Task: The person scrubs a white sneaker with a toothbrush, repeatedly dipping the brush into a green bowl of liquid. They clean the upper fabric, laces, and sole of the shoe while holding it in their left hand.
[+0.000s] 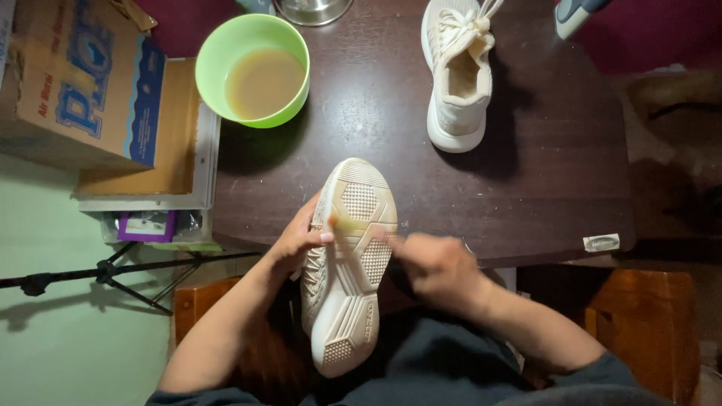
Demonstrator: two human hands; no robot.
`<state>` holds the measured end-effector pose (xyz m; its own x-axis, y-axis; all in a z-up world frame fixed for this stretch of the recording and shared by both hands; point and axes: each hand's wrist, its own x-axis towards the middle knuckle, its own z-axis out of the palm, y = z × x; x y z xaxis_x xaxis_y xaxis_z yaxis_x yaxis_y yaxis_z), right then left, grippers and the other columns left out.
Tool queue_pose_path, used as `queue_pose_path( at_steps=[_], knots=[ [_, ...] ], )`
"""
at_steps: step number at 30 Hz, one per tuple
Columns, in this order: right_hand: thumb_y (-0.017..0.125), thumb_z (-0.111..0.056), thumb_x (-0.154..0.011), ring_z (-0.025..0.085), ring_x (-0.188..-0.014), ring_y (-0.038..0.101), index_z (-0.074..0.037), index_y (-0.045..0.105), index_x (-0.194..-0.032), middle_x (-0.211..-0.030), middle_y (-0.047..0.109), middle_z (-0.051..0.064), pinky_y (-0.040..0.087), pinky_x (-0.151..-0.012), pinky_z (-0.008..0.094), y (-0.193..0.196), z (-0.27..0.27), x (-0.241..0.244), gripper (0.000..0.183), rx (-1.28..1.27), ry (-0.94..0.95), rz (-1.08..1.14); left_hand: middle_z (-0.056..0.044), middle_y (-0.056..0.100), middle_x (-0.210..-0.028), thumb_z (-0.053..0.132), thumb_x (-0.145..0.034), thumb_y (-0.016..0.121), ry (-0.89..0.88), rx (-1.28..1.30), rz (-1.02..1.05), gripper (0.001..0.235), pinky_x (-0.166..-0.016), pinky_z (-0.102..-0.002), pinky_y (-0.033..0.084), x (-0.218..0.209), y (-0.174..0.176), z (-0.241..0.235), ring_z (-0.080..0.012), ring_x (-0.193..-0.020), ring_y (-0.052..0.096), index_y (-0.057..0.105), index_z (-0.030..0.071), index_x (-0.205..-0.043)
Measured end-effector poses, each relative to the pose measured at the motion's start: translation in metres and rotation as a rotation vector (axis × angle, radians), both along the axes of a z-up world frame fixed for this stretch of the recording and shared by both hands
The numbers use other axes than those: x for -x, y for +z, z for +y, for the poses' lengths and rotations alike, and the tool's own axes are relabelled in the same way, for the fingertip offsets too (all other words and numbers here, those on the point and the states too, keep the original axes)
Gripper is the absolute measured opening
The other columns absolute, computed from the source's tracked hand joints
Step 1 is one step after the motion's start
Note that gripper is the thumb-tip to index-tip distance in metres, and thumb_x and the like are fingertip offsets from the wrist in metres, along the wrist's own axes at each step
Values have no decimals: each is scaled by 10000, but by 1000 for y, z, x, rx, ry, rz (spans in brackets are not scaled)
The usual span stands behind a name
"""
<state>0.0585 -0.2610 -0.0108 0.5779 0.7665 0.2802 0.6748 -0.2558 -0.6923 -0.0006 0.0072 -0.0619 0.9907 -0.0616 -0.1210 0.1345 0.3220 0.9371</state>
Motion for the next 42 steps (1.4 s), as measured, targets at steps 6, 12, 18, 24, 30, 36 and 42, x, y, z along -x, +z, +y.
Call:
queue_pose_path(
  at_steps=[6,12,18,24,30,36,42],
  knots=[
    [537,-104,-892,230,-629,700,-357,655,-1373,-656,647,24,567,-585,333,-15,-6,12,556,75,-40,91,-121,578,-1398,396,-710,838,-35,-26,-40,954,-1011,-494,510,-5,22,1,-209,-1177,552,457,62,-1519],
    [502,-32,-843,278,-654,673,-293,546,-1504,-681,620,66,557,-650,409,-33,-24,-41,712,141,-247,29,-216,623,-1302,363,-744,693,65,173,21,863,-949,-506,549,-3,22,-3,-271,-1128,639,452,4,-1491],
    [537,-101,-873,231,-562,670,-353,580,-1447,-614,603,27,562,-529,350,1,-12,20,629,90,-77,45,-221,630,-1287,315,-741,703,72,171,-33,853,-960,-503,542,-6,8,1,-279,-1143,635,450,-18,-1485],
    [488,-169,-962,274,-589,669,-377,537,-1477,-644,597,37,564,-537,442,5,13,13,557,149,-90,-118,-264,602,-1342,288,-738,748,36,140,-63,872,-1000,-537,510,2,9,-8,-333,-1202,604,448,-31,-1492],
    [505,-138,-925,278,-554,644,-377,515,-1489,-605,556,47,572,-504,445,-2,5,22,613,188,-74,-142,-137,656,-1258,345,-798,750,183,175,-18,769,-962,-451,554,3,32,-2,-211,-1117,626,503,40,-1460],
    [555,-53,-809,234,-573,527,-428,431,-1529,-692,525,-19,481,-526,414,-11,-11,35,822,375,-45,27,-159,573,-1408,410,-810,750,160,72,-122,849,-1120,-394,454,0,12,6,-269,-1280,572,433,-26,-1465],
    [579,-134,-889,228,-589,527,-360,374,-1571,-697,569,-18,490,-536,440,-8,23,26,747,280,-68,-115,-170,508,-1512,582,-812,777,45,-4,-144,994,-1237,-517,366,13,-1,-12,-326,-1415,489,368,12,-1516]
  ],
)
